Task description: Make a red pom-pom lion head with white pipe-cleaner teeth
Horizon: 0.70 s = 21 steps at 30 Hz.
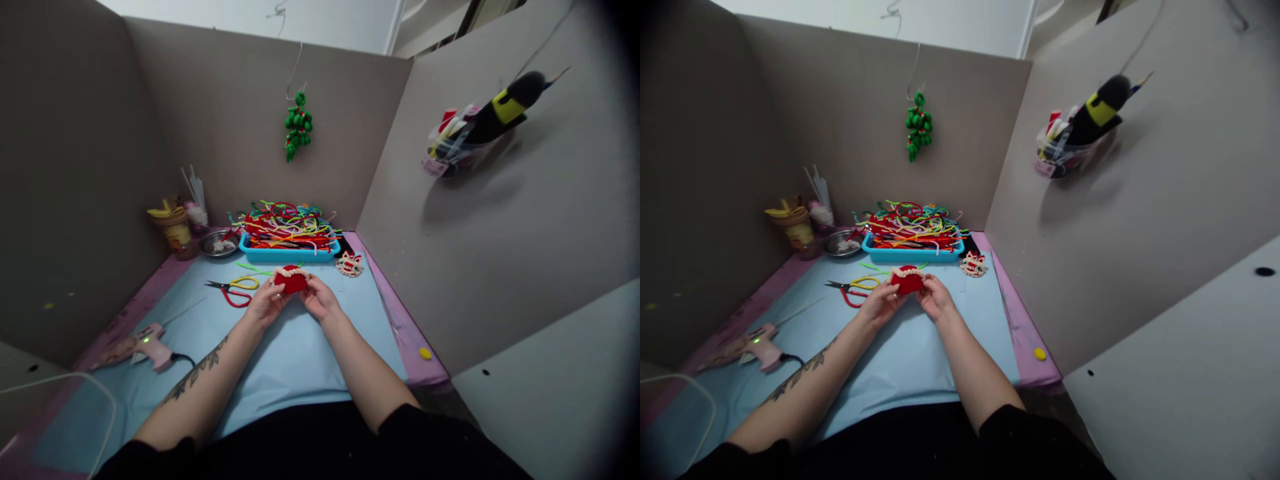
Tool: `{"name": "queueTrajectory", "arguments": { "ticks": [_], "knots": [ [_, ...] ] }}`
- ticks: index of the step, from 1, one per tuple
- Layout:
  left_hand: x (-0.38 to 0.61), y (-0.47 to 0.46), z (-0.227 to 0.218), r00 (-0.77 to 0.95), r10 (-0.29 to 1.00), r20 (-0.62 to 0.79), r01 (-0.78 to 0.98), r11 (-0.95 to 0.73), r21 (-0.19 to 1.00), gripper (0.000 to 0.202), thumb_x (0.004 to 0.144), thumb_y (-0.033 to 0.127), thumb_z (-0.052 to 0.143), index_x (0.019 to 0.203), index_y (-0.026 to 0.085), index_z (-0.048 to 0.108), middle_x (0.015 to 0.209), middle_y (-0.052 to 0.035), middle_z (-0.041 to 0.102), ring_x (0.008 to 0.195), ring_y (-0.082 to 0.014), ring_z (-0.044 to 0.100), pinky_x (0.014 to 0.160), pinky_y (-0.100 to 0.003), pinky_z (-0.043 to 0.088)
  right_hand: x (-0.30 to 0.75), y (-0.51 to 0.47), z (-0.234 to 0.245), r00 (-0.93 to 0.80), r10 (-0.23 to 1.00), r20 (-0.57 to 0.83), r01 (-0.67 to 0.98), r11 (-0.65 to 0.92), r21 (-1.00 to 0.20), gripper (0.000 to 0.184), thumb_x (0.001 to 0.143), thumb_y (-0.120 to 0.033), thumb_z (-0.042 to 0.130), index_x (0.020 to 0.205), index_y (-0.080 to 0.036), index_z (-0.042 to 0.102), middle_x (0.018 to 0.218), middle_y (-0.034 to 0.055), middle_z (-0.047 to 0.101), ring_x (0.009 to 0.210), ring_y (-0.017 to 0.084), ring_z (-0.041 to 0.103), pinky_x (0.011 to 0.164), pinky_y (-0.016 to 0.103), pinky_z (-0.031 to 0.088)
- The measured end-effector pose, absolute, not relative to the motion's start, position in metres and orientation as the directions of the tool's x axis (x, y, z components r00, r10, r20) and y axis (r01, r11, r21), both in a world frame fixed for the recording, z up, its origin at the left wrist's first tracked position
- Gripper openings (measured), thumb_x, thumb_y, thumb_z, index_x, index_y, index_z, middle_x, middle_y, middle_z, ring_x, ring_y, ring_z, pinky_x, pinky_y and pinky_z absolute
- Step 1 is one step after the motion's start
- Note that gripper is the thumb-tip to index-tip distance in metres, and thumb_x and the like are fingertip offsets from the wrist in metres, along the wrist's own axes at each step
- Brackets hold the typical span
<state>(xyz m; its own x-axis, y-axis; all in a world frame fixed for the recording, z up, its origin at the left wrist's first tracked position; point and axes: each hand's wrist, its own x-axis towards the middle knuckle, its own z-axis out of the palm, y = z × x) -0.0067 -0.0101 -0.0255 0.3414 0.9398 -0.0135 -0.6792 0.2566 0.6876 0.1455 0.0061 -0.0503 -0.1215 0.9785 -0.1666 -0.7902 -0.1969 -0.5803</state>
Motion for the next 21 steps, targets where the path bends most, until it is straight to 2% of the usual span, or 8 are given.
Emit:
{"name": "queueTrajectory", "arguments": {
  "ticks": [4, 9, 12, 15, 18, 21],
  "knots": [
    [-0.002, -0.014, -0.025, 0.348, 0.932, 0.101, -0.679, 0.177, 0.713, 0.031, 0.067, 0.008, 0.071, 0.094, 0.020, 0.059, 0.107, -0.0026, 0.066, 0.103, -0.0171, 0.062, 0.086, -0.025, 0.048, 0.140, 0.001, -0.049, -0.127, 0.975, -0.180, -0.756, -0.213, -0.619, 0.022, 0.062, -0.006, 0.061, 0.075, -0.021, 0.053, 0.069, -0.0033, 0.066, 0.060, 0.012, 0.060, 0.054, 0.022, 0.049],
    [0.005, -0.014, -0.030, 0.298, 0.952, 0.073, -0.652, 0.147, 0.744, 0.045, 0.061, 0.009, 0.077, 0.102, 0.017, 0.062, 0.099, -0.0042, 0.069, 0.092, -0.0162, 0.063, 0.089, -0.027, 0.046, 0.134, -0.003, -0.050, -0.094, 0.980, -0.174, -0.638, -0.193, -0.746, 0.023, 0.061, -0.017, 0.067, 0.077, -0.022, 0.051, 0.062, -0.0052, 0.060, 0.055, 0.011, 0.055, 0.048, 0.020, 0.039],
    [0.006, -0.011, -0.035, 0.267, 0.961, 0.066, -0.653, 0.130, 0.746, 0.045, 0.059, 0.011, 0.079, 0.101, 0.015, 0.064, 0.097, -0.0050, 0.070, 0.092, -0.0166, 0.063, 0.091, -0.028, 0.045, 0.131, -0.004, -0.051, -0.011, 0.989, -0.150, -0.497, -0.135, -0.857, 0.023, 0.059, -0.023, 0.068, 0.075, -0.021, 0.051, 0.063, -0.0059, 0.057, 0.054, 0.010, 0.051, 0.048, 0.020, 0.035],
    [0.006, -0.009, -0.038, 0.209, 0.977, 0.051, -0.641, 0.097, 0.761, 0.041, 0.059, 0.014, 0.081, 0.097, 0.014, 0.066, 0.094, -0.0058, 0.071, 0.091, -0.0179, 0.064, 0.093, -0.030, 0.045, 0.130, -0.004, -0.052, 0.118, 0.992, 0.051, -0.249, 0.079, -0.965, 0.017, 0.062, -0.025, 0.066, 0.071, -0.019, 0.053, 0.062, -0.0057, 0.053, 0.056, 0.009, 0.046, 0.053, 0.021, 0.035],
    [0.006, -0.008, -0.040, 0.176, 0.983, 0.059, -0.606, 0.062, 0.793, 0.046, 0.057, 0.016, 0.083, 0.099, 0.015, 0.065, 0.094, -0.0064, 0.071, 0.091, -0.0200, 0.065, 0.094, -0.033, 0.045, 0.130, -0.005, -0.051, 0.177, 0.946, 0.272, -0.028, 0.281, -0.959, 0.016, 0.064, -0.023, 0.064, 0.076, -0.019, 0.053, 0.068, -0.0044, 0.054, 0.062, 0.011, 0.049, 0.062, 0.024, 0.040],
    [0.007, -0.009, -0.040, 0.170, 0.982, 0.087, -0.574, 0.027, 0.818, 0.052, 0.056, 0.017, 0.083, 0.104, 0.015, 0.064, 0.098, -0.0072, 0.071, 0.095, -0.0213, 0.064, 0.095, -0.034, 0.044, 0.130, -0.007, -0.051, 0.210, 0.911, 0.355, 0.088, 0.344, -0.935, 0.019, 0.067, -0.021, 0.060, 0.083, -0.021, 0.050, 0.073, -0.0036, 0.055, 0.065, 0.012, 0.051, 0.062, 0.025, 0.042]
  ]
}}
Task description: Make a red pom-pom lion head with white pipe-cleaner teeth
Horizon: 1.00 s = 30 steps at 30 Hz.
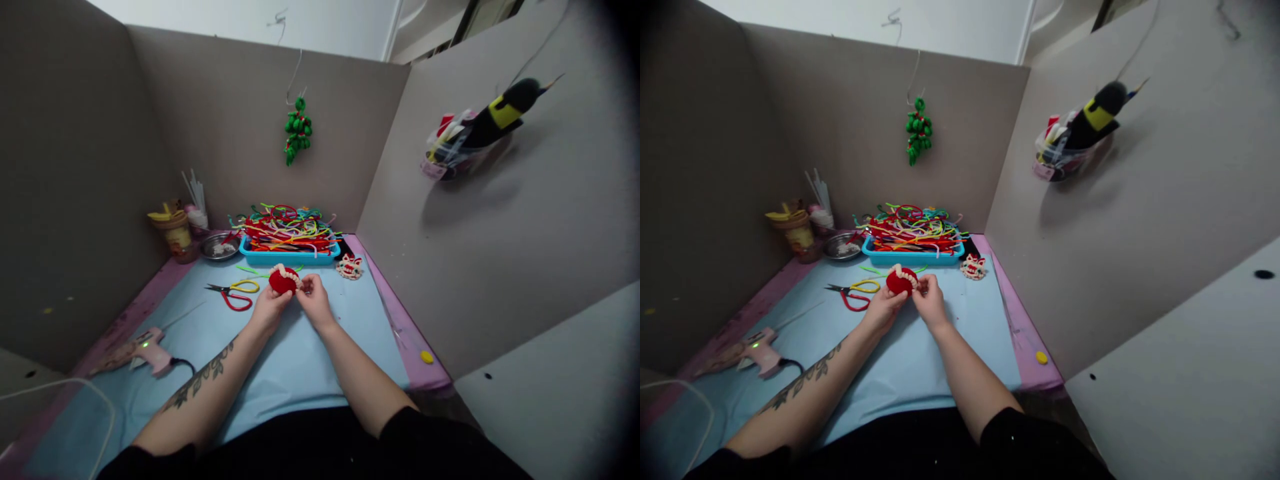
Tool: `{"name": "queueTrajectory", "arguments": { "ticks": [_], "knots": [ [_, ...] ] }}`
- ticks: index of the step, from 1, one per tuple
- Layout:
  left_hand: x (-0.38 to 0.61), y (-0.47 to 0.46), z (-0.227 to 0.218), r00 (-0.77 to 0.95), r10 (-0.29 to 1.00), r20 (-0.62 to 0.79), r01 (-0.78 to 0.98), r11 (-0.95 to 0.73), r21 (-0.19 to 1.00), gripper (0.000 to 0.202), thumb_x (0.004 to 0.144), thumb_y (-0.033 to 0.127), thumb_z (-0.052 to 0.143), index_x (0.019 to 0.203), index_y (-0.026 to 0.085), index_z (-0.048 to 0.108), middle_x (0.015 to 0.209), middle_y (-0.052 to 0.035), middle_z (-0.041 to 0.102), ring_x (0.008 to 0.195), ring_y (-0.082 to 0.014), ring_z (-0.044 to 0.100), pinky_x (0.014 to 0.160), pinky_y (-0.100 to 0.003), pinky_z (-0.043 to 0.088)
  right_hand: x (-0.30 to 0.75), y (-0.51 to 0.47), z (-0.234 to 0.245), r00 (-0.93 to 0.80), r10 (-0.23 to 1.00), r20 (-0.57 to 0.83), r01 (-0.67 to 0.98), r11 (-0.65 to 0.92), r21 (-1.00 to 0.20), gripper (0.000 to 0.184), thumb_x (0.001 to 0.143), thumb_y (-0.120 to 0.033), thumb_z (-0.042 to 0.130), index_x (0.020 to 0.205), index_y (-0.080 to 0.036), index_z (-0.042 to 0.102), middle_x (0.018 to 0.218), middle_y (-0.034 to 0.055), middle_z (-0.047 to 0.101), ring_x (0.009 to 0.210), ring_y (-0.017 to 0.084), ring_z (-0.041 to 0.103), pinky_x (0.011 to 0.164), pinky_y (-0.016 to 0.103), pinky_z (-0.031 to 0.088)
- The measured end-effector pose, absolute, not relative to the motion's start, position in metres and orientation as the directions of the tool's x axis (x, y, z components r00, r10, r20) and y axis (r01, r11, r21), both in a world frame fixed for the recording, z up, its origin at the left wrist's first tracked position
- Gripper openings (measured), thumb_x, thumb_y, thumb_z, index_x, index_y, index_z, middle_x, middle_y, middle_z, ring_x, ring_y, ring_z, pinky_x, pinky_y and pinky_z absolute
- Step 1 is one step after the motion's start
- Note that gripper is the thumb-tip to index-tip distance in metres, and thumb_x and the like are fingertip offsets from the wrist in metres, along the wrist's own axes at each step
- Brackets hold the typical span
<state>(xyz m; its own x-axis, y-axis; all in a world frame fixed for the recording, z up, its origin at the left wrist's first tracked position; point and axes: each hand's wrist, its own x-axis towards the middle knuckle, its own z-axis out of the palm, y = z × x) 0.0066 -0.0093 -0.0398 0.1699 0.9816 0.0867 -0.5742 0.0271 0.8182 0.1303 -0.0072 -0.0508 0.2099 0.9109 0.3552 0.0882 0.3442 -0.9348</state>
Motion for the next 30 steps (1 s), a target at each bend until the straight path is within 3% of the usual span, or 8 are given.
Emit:
{"name": "queueTrajectory", "arguments": {
  "ticks": [5, 9, 13, 17, 22, 30],
  "knots": [
    [0.007, -0.010, -0.040, 0.139, 0.986, 0.092, -0.559, 0.001, 0.829, 0.049, 0.056, 0.018, 0.082, 0.101, 0.015, 0.064, 0.097, -0.0071, 0.070, 0.094, -0.0207, 0.064, 0.093, -0.033, 0.043, 0.133, -0.011, -0.051, 0.140, 0.850, 0.507, 0.301, 0.451, -0.840, 0.004, 0.072, -0.018, 0.053, 0.071, -0.021, 0.052, 0.075, -0.0001, 0.055, 0.073, 0.015, 0.054, 0.065, 0.026, 0.044],
    [0.006, -0.009, -0.040, 0.090, 0.992, 0.092, -0.560, -0.025, 0.828, 0.049, 0.057, 0.018, 0.081, 0.102, 0.015, 0.063, 0.096, -0.0072, 0.070, 0.090, -0.0197, 0.064, 0.090, -0.033, 0.044, 0.133, -0.011, -0.050, 0.102, 0.848, 0.520, 0.307, 0.470, -0.828, 0.008, 0.075, -0.020, 0.053, 0.077, -0.020, 0.061, 0.081, 0.0028, 0.061, 0.077, 0.017, 0.058, 0.070, 0.028, 0.046],
    [0.006, -0.010, -0.039, 0.036, 0.990, 0.133, -0.478, -0.100, 0.873, 0.046, 0.057, 0.019, 0.080, 0.099, 0.014, 0.063, 0.093, -0.0071, 0.071, 0.088, -0.0201, 0.065, 0.089, -0.033, 0.045, 0.132, -0.009, -0.050, 0.134, 0.906, 0.402, 0.182, 0.376, -0.908, 0.008, 0.074, -0.027, 0.060, 0.077, -0.019, 0.062, 0.076, 0.0014, 0.064, 0.071, 0.016, 0.058, 0.069, 0.028, 0.046],
    [0.006, -0.013, -0.036, -0.001, 0.988, 0.153, -0.381, -0.142, 0.914, 0.048, 0.056, 0.018, 0.080, 0.101, 0.015, 0.062, 0.093, -0.0073, 0.072, 0.086, -0.0215, 0.066, 0.083, -0.033, 0.047, 0.132, -0.004, -0.052, 0.169, 0.950, 0.263, -0.017, 0.270, -0.963, 0.018, 0.065, -0.029, 0.068, 0.071, -0.020, 0.053, 0.062, -0.0043, 0.056, 0.058, 0.012, 0.051, 0.059, 0.025, 0.042],
    [0.005, -0.014, -0.033, 0.004, 0.988, 0.153, -0.305, -0.144, 0.941, 0.042, 0.055, 0.018, 0.080, 0.095, 0.014, 0.065, 0.091, -0.0084, 0.073, 0.083, -0.0227, 0.067, 0.079, -0.032, 0.048, 0.136, -0.003, -0.047, 0.071, 0.988, 0.136, -0.219, 0.148, -0.964, 0.025, 0.059, -0.030, 0.074, 0.076, -0.020, 0.058, 0.062, -0.0033, 0.060, 0.055, 0.011, 0.050, 0.056, 0.025, 0.040],
    [0.002, -0.009, -0.039, 0.129, 0.987, 0.096, -0.428, -0.032, 0.903, 0.045, 0.061, 0.029, 0.080, 0.100, 0.013, 0.067, 0.095, -0.0097, 0.073, 0.090, -0.0244, 0.067, 0.087, -0.036, 0.048, 0.141, -0.007, -0.038, 0.052, 0.999, 0.001, -0.304, 0.017, -0.952, 0.022, 0.054, -0.027, 0.074, 0.066, -0.018, 0.058, 0.053, -0.0035, 0.059, 0.050, 0.010, 0.049, 0.053, 0.024, 0.039]
  ]
}}
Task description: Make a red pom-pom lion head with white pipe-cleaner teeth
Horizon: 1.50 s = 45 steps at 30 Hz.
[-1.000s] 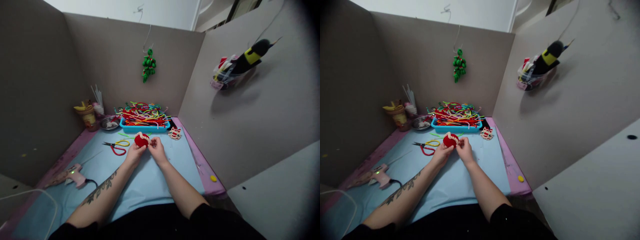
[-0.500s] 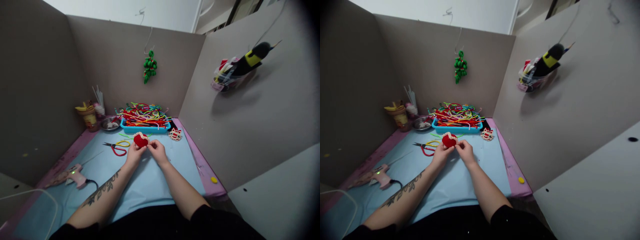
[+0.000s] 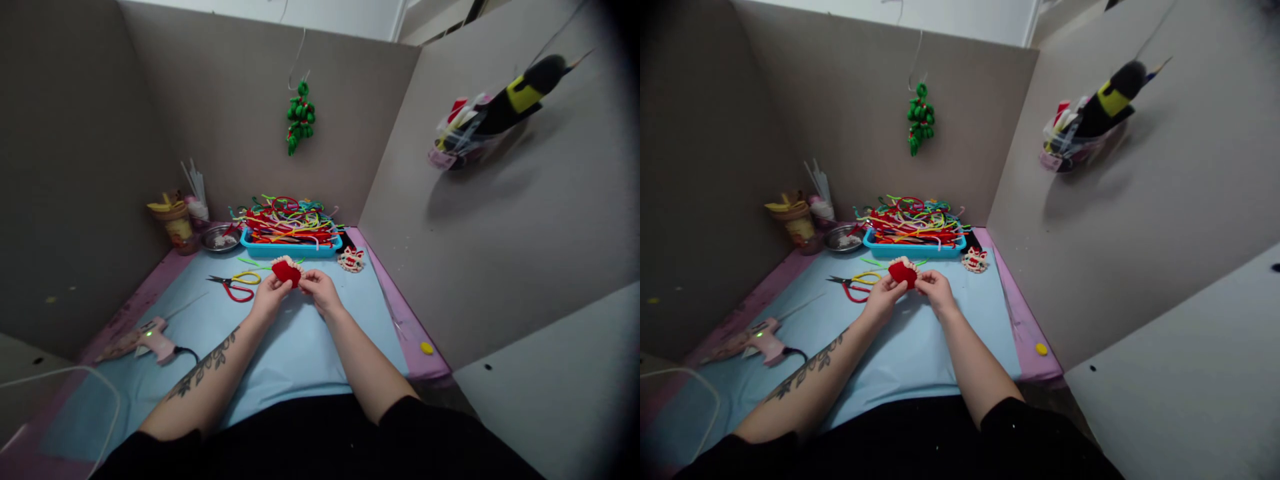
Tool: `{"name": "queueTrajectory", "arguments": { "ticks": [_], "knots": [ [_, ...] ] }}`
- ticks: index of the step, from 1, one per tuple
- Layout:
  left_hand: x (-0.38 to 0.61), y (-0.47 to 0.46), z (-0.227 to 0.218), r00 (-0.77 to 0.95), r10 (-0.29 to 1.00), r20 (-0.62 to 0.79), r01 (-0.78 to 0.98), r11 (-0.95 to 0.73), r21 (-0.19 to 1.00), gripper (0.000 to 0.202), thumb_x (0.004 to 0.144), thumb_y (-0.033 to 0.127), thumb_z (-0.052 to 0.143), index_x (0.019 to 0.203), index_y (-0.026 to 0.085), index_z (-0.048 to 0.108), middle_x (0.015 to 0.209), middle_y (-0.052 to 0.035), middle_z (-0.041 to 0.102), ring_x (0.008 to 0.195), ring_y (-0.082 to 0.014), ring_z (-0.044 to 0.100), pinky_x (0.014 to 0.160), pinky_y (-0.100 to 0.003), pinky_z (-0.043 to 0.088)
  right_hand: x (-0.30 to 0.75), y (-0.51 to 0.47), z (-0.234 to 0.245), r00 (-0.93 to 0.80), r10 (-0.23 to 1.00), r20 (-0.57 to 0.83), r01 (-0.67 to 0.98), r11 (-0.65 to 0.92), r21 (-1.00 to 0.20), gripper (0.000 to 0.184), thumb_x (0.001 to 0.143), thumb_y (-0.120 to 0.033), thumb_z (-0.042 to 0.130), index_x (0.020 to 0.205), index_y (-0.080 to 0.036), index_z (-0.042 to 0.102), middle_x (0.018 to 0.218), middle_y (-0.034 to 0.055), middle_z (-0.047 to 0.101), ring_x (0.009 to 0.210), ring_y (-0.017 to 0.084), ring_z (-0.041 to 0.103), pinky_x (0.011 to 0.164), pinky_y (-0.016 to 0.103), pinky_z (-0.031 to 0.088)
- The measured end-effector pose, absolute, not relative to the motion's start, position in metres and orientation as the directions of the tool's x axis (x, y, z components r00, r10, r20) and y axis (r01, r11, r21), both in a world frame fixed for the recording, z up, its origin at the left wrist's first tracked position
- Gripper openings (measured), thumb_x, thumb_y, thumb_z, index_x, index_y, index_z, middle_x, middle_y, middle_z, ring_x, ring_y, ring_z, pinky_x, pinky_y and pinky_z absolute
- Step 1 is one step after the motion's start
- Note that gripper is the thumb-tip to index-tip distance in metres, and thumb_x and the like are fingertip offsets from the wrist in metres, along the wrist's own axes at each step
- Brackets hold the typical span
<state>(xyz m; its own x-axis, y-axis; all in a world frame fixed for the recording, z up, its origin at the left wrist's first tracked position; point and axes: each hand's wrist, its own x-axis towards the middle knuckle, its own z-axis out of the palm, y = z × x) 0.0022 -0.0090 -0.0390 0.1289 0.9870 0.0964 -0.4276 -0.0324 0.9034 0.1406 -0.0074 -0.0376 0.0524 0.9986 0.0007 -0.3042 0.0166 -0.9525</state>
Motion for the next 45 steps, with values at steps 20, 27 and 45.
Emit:
{"name": "queueTrajectory", "arguments": {
  "ticks": [20, 27, 45],
  "knots": [
    [0.008, -0.017, -0.035, -0.002, 0.981, 0.192, -0.270, -0.185, 0.945, 0.030, 0.060, 0.027, 0.079, 0.085, 0.013, 0.069, 0.082, -0.0057, 0.072, 0.076, -0.0203, 0.064, 0.078, -0.033, 0.048, 0.139, -0.007, -0.038, -0.029, 0.997, -0.073, -0.365, -0.078, -0.928, 0.023, 0.050, -0.021, 0.073, 0.064, -0.018, 0.055, 0.052, -0.0048, 0.058, 0.046, 0.009, 0.050, 0.048, 0.022, 0.036],
    [0.009, -0.020, -0.031, 0.004, 0.984, 0.180, -0.259, -0.173, 0.950, 0.027, 0.059, 0.026, 0.079, 0.081, 0.013, 0.069, 0.076, -0.0048, 0.071, 0.071, -0.0186, 0.063, 0.072, -0.030, 0.048, 0.140, -0.010, -0.032, -0.051, 0.994, -0.092, -0.419, -0.105, -0.902, 0.024, 0.048, -0.021, 0.074, 0.064, -0.017, 0.056, 0.052, -0.0052, 0.058, 0.044, 0.007, 0.048, 0.046, 0.021, 0.034],
    [0.007, -0.020, -0.030, 0.151, 0.985, 0.079, -0.491, 0.006, 0.871, 0.041, 0.064, 0.039, 0.078, 0.097, 0.017, 0.068, 0.101, -0.0072, 0.070, 0.092, -0.0211, 0.064, 0.083, -0.033, 0.049, 0.147, -0.004, -0.037, 0.021, 0.999, -0.046, -0.406, -0.034, -0.913, 0.020, 0.051, -0.020, 0.069, 0.065, -0.019, 0.056, 0.051, -0.0066, 0.056, 0.045, 0.008, 0.046, 0.048, 0.022, 0.032]
  ]
}}
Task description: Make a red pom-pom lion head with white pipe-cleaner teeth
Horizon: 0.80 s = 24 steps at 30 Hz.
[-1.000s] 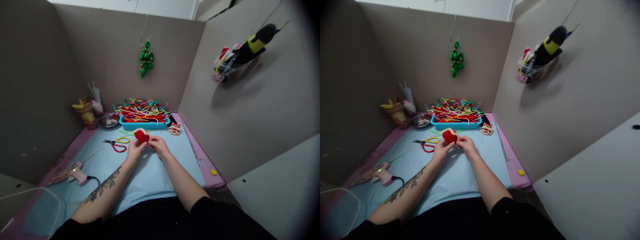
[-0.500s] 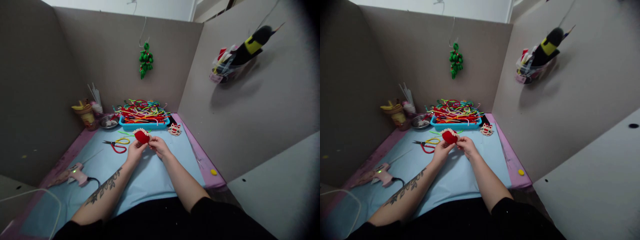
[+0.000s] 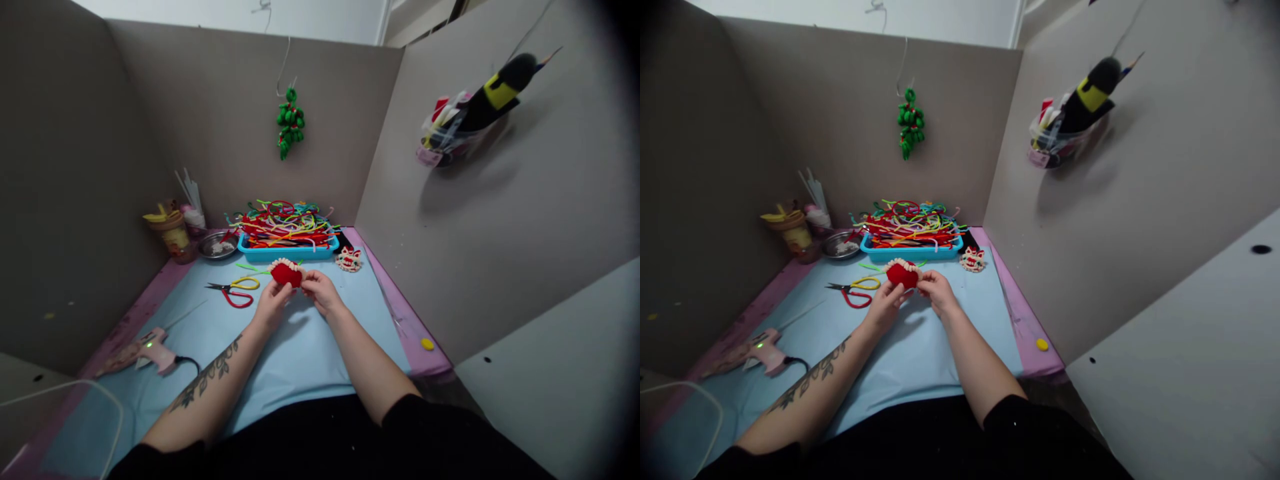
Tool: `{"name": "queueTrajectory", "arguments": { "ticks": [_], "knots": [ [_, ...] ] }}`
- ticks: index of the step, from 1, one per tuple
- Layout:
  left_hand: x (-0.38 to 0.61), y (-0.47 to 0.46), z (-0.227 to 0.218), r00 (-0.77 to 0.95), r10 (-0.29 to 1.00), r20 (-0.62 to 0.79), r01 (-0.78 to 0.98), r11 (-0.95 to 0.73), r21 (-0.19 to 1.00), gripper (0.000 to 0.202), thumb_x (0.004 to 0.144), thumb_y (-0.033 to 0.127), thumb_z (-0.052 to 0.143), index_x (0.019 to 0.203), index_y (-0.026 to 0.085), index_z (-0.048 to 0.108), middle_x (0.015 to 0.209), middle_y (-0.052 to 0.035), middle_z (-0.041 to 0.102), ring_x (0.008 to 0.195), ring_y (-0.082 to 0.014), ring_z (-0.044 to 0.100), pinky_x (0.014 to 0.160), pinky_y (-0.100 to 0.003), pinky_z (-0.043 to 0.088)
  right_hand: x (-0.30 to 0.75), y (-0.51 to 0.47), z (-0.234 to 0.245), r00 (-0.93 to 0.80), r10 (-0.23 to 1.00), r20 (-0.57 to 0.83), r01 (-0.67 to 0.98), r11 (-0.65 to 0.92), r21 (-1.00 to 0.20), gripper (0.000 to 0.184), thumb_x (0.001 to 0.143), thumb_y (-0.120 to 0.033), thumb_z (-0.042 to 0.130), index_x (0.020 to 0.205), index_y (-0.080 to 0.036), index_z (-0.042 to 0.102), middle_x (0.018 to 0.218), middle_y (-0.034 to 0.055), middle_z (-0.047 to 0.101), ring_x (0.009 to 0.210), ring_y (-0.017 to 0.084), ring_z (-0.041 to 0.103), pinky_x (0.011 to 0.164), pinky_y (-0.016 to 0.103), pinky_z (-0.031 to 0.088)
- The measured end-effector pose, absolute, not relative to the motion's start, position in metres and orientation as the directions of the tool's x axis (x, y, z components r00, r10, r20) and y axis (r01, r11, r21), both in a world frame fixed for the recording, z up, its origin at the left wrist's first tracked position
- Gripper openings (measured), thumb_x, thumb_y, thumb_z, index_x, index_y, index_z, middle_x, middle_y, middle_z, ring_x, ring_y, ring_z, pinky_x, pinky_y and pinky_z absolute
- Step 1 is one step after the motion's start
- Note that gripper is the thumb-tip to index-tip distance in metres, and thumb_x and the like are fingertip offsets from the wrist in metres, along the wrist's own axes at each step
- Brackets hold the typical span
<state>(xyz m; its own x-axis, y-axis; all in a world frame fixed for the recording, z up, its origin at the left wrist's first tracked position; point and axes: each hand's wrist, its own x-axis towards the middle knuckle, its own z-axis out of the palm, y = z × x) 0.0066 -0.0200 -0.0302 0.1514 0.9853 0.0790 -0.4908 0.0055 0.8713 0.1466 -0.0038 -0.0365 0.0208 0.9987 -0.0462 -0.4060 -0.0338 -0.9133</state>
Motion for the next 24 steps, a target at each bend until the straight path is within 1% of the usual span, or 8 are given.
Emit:
{"name": "queueTrajectory", "arguments": {
  "ticks": [3, 5, 8, 12, 15, 18, 21, 24],
  "knots": [
    [0.006, -0.021, -0.027, 0.234, 0.972, 0.017, -0.611, 0.134, 0.780, 0.041, 0.073, 0.044, 0.070, 0.107, 0.021, 0.064, 0.112, -0.0071, 0.066, 0.103, -0.0231, 0.061, 0.084, -0.035, 0.050, 0.150, -0.001, -0.037, 0.022, 0.999, -0.031, -0.400, -0.019, -0.916, 0.016, 0.052, -0.019, 0.067, 0.066, -0.018, 0.058, 0.051, -0.0066, 0.055, 0.046, 0.008, 0.045, 0.049, 0.022, 0.031],
    [0.006, -0.023, -0.026, 0.282, 0.959, 0.008, -0.635, 0.181, 0.751, 0.039, 0.074, 0.040, 0.070, 0.107, 0.021, 0.063, 0.114, -0.0067, 0.066, 0.107, -0.0234, 0.060, 0.086, -0.036, 0.049, 0.152, 0.000, -0.037, 0.020, 0.999, -0.032, -0.397, -0.022, -0.917, 0.015, 0.052, -0.019, 0.066, 0.066, -0.018, 0.060, 0.052, -0.0061, 0.055, 0.047, 0.008, 0.044, 0.050, 0.022, 0.031],
    [0.008, -0.024, -0.026, 0.321, 0.947, 0.026, -0.651, 0.201, 0.732, 0.037, 0.072, 0.030, 0.073, 0.107, 0.022, 0.063, 0.115, -0.0055, 0.066, 0.109, -0.0223, 0.059, 0.091, -0.036, 0.047, 0.153, 0.001, -0.035, 0.020, 0.999, -0.034, -0.406, -0.024, -0.914, 0.015, 0.052, -0.020, 0.068, 0.065, -0.018, 0.061, 0.053, -0.0056, 0.056, 0.048, 0.008, 0.044, 0.050, 0.022, 0.032],
    [0.008, -0.022, -0.030, 0.318, 0.948, 0.014, -0.674, 0.216, 0.706, 0.036, 0.072, 0.021, 0.072, 0.107, 0.022, 0.061, 0.114, -0.0045, 0.066, 0.105, -0.0195, 0.061, 0.095, -0.035, 0.046, 0.153, 0.001, -0.035, 0.026, 0.999, -0.029, -0.409, -0.016, -0.913, 0.019, 0.052, -0.023, 0.072, 0.065, -0.018, 0.059, 0.053, -0.0064, 0.055, 0.047, 0.008, 0.044, 0.050, 0.022, 0.032],
    [0.007, -0.019, -0.034, 0.315, 0.949, -0.012, -0.687, 0.237, 0.687, 0.037, 0.073, 0.018, 0.072, 0.108, 0.022, 0.060, 0.110, -0.0037, 0.066, 0.099, -0.0171, 0.063, 0.093, -0.032, 0.048, 0.151, 0.001, -0.037, 0.022, 1.000, -0.015, -0.411, -0.004, -0.912, 0.024, 0.051, -0.025, 0.075, 0.067, -0.018, 0.059, 0.054, -0.0068, 0.056, 0.047, 0.007, 0.044, 0.050, 0.022, 0.033],
    [0.005, -0.017, -0.036, 0.320, 0.947, -0.020, -0.691, 0.247, 0.679, 0.036, 0.074, 0.015, 0.070, 0.108, 0.021, 0.059, 0.108, -0.0030, 0.067, 0.096, -0.0158, 0.064, 0.090, -0.029, 0.049, 0.151, 0.002, -0.039, 0.013, 1.000, 0.003, -0.409, 0.009, -0.912, 0.026, 0.051, -0.026, 0.076, 0.068, -0.017, 0.059, 0.055, -0.0067, 0.057, 0.046, 0.006, 0.044, 0.051, 0.022, 0.033],
    [0.005, -0.016, -0.037, 0.324, 0.946, -0.016, -0.691, 0.248, 0.679, 0.035, 0.075, 0.014, 0.069, 0.108, 0.020, 0.059, 0.108, -0.0035, 0.067, 0.096, -0.0160, 0.064, 0.090, -0.029, 0.049, 0.151, 0.003, -0.041, 0.019, 1.000, 0.009, -0.398, 0.016, -0.917, 0.024, 0.052, -0.025, 0.075, 0.069, -0.017, 0.060, 0.055, -0.0064, 0.058, 0.046, 0.007, 0.045, 0.051, 0.022, 0.034],
    [0.006, -0.015, -0.039, 0.328, 0.944, -0.025, -0.688, 0.257, 0.678, 0.035, 0.075, 0.013, 0.068, 0.108, 0.020, 0.060, 0.107, -0.0043, 0.067, 0.097, -0.0166, 0.064, 0.091, -0.029, 0.048, 0.150, 0.003, -0.042, 0.035, 0.999, 0.032, -0.360, 0.043, -0.932, 0.017, 0.055, -0.022, 0.069, 0.068, -0.017, 0.059, 0.052, -0.0067, 0.056, 0.046, 0.007, 0.045, 0.050, 0.022, 0.033]
  ]
}}
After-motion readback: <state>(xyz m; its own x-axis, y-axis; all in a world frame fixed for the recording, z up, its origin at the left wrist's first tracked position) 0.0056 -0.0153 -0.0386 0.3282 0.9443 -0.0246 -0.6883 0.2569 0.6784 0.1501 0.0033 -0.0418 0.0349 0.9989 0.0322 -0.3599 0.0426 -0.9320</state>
